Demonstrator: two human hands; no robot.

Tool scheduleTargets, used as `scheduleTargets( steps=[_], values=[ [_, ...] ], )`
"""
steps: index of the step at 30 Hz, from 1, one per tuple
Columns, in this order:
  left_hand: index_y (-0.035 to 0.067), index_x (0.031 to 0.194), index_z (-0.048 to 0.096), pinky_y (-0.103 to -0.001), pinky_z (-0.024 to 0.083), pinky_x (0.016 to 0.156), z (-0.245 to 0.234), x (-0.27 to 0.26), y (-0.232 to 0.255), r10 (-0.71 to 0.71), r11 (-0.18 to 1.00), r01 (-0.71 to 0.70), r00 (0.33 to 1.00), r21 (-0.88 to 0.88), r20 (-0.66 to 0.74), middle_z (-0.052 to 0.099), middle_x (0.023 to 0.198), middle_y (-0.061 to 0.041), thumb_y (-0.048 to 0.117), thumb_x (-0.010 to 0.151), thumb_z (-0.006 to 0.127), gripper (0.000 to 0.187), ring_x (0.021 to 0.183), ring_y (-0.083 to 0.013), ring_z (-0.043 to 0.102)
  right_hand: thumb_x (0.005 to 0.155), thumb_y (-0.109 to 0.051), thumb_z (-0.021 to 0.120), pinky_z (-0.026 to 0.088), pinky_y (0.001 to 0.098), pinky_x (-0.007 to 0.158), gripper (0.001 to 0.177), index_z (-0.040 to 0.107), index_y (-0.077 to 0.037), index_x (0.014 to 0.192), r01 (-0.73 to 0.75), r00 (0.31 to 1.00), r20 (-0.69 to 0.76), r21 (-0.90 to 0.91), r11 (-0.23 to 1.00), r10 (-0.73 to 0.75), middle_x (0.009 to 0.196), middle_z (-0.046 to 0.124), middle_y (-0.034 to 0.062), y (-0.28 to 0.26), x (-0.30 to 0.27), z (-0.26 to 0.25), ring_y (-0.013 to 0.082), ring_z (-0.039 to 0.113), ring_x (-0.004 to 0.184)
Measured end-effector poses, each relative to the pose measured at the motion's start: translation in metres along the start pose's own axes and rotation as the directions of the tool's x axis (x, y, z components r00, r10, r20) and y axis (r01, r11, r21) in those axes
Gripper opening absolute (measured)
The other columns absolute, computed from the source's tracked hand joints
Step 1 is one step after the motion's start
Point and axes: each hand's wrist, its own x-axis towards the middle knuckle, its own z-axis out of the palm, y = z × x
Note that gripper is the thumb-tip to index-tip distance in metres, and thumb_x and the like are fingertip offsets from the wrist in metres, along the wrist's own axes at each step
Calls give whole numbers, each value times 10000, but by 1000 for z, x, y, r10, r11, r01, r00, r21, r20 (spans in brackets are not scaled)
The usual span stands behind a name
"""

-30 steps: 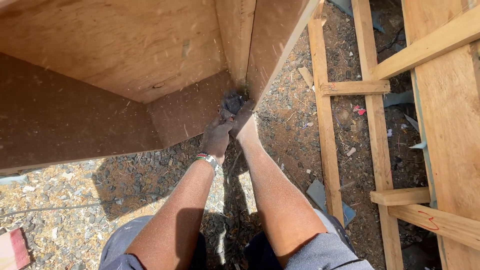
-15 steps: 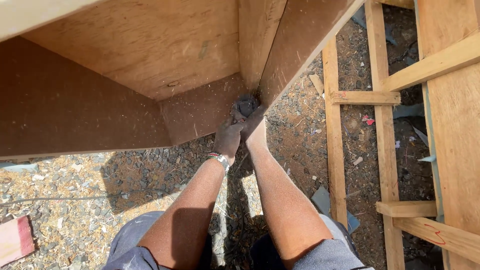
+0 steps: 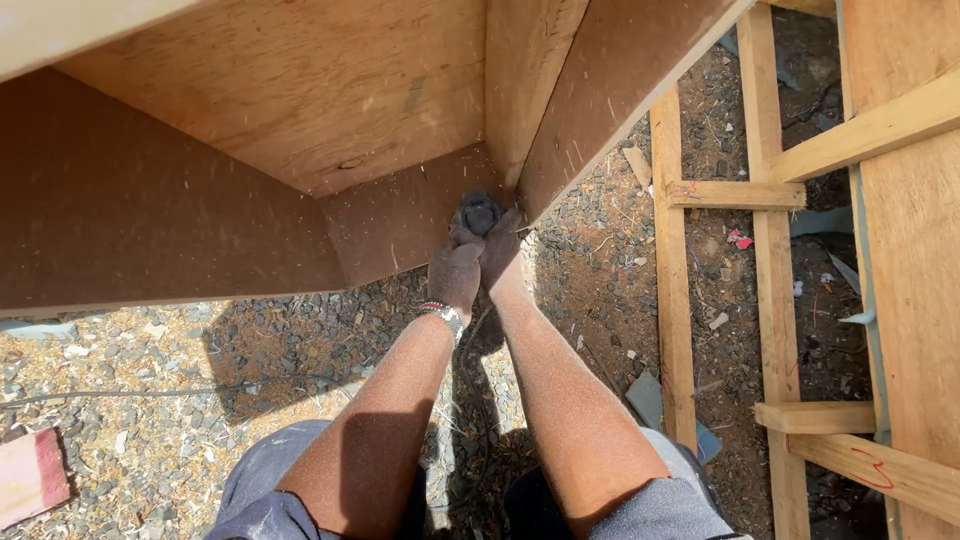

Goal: The person uses an orbital sander to smooth the exterior and interior surfaces of a wooden drawer. They sand the drawer front, sides, and bottom, then flip the drawer to sand the inside surfaces and edges.

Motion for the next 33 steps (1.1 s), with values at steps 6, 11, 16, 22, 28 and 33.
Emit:
scheduleTargets(
  steps=[6,11,16,22,28,33],
  values=[
    [190,1519,796,-666,516,1231,-2,-12,39,20,991,-11,998,134,-66,743,1596,-192,516,980,801,630,1581,-488,613,1004,-873,535,664,627,971,845,683,-191,1480,-82,990,100,-127,989,95,1152,847,199,28,23,20,457,832,1202],
    [152,1562,754,-638,514,1267,21,-37,52,35,990,-34,999,134,-2,719,1632,-208,521,1006,784,668,1602,-468,602,1139,-327,547,657,741,936,316,503,-108,1364,103,989,120,-151,983,-85,1024,833,375,-35,-38,-24,623,837,1090],
    [95,1626,691,-597,511,1321,46,-54,65,63,988,-71,996,137,61,681,1686,-233,527,1045,760,728,1633,-439,586,919,-574,992,572,671,1293,977,438,-153,1604,177,932,334,-79,981,-141,1569,759,240,56,98,-24,495,690,1515],
    [123,1573,710,-562,560,1285,35,-125,115,8,970,-19,999,242,47,757,1602,-201,661,1009,741,780,1579,-381,658,927,-598,945,569,658,1281,914,468,-154,1568,165,922,371,-121,979,-110,1545,769,232,-37,2,-84,480,699,1503],
    [73,1582,515,-549,537,1338,22,-179,134,-65,909,78,997,410,-46,774,1544,-289,813,979,672,968,1552,-429,687,937,-628,889,566,642,1267,846,505,-155,1524,164,915,396,-175,971,-83,1515,782,223,-61,-21,-86,462,710,1490],
    [11,1581,446,-543,508,1365,-12,-148,115,-110,874,170,982,455,-154,734,1569,-322,819,900,718,1091,1582,-458,656,945,-652,842,563,629,1255,797,535,-156,1487,180,911,403,-214,960,-81,1491,792,216,-84,-35,-93,448,720,1478]
  ],
)
